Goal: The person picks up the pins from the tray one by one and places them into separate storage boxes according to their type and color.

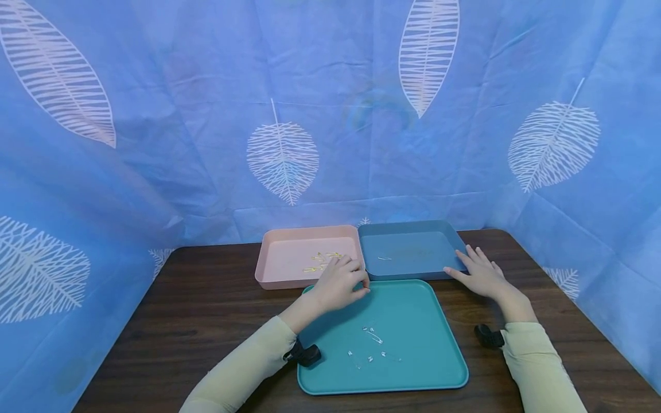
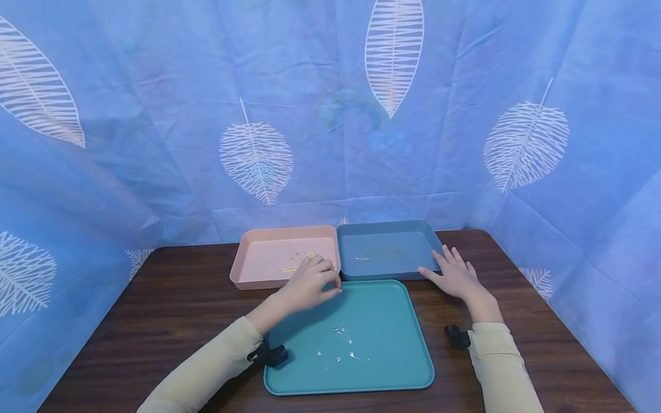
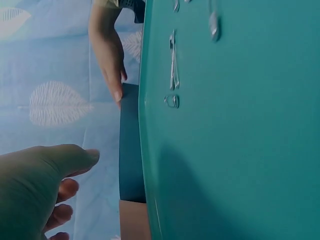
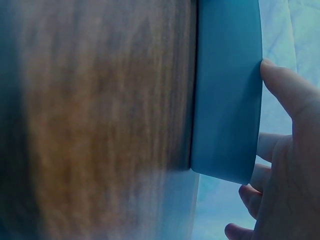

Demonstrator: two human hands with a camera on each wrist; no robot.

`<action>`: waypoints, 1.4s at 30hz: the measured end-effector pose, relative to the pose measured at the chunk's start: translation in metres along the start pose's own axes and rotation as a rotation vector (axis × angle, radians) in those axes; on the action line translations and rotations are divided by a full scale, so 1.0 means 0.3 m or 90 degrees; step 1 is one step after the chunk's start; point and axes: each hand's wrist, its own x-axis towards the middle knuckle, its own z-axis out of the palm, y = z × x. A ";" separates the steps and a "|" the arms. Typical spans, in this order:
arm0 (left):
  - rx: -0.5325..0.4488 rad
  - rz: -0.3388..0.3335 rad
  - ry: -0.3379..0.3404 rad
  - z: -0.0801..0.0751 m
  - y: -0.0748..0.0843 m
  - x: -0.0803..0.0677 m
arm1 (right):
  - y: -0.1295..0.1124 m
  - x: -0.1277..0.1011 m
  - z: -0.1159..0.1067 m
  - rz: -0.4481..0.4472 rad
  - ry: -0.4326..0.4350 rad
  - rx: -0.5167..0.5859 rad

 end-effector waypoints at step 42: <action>0.022 0.076 -0.244 -0.025 0.107 -0.059 | -0.003 -0.005 0.001 -0.003 -0.001 0.001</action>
